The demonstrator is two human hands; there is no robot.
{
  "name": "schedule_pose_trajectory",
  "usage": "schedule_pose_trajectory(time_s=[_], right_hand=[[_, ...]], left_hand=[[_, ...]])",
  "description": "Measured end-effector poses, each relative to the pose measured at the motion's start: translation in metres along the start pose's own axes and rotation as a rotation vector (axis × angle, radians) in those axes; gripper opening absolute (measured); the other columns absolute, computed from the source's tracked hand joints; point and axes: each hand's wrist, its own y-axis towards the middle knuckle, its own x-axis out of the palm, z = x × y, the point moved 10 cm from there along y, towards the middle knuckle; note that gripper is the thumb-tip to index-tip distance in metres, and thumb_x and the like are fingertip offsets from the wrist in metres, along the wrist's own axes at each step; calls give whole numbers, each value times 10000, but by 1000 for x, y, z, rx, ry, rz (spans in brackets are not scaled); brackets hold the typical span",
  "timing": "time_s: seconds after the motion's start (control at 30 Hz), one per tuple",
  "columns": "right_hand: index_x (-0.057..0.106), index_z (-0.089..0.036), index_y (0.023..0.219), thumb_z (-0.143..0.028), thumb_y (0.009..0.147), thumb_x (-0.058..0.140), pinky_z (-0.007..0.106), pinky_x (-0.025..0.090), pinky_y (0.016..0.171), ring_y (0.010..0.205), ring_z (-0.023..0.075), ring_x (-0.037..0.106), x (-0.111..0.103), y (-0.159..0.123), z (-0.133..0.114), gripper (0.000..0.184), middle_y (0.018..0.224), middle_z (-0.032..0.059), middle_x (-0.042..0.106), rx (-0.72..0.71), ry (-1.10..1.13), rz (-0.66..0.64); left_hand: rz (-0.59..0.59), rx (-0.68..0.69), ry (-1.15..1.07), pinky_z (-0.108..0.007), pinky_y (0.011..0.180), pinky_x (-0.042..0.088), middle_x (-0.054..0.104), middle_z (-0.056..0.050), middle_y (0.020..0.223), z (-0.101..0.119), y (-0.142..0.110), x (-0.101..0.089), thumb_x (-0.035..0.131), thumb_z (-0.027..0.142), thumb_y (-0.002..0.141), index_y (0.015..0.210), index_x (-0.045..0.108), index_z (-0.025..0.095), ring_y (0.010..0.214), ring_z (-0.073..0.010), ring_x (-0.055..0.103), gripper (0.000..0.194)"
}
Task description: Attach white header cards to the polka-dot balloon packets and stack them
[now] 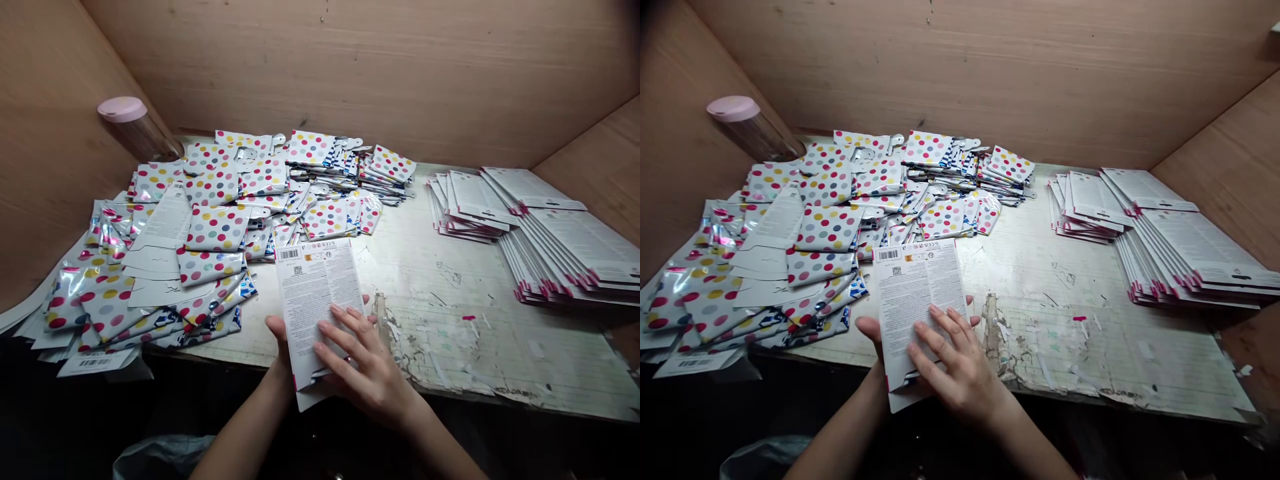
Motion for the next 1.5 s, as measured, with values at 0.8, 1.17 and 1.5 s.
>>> schedule_pose_trajectory(time_s=[0.8, 1.17, 1.5], right_hand=[[632, -177, 1064, -163, 952, 443, 337, 557, 749, 886, 203, 607, 17, -52, 61, 221, 943, 86, 628, 595, 137, -103], [654, -194, 912, -143, 923, 519, 383, 470, 735, 811, 197, 503, 46, -71, 77, 145, 815, 48, 550, 582, 84, -3], [622, -198, 868, -148, 904, 559, 368, 436, 733, 804, 197, 492, 50, -78, 75, 89, 805, 39, 555, 626, 74, 15]], left_hand=[[591, 526, 977, -497, 1169, 186, 294, -88, 1560, 69, -31, -47, 651, 248, 830, 1492, 261, 259, 1427, -279, 274, 768], [-109, 452, 1852, -562, 1137, 238, 391, -110, 1509, 24, -65, -19, 708, 434, 778, 1463, 355, 284, 1391, -368, 338, 784], [-177, 469, 2283, -533, 1136, 295, 354, -165, 1523, 8, -64, -17, 516, 574, 873, 1471, 331, 123, 1430, -332, 266, 771]])
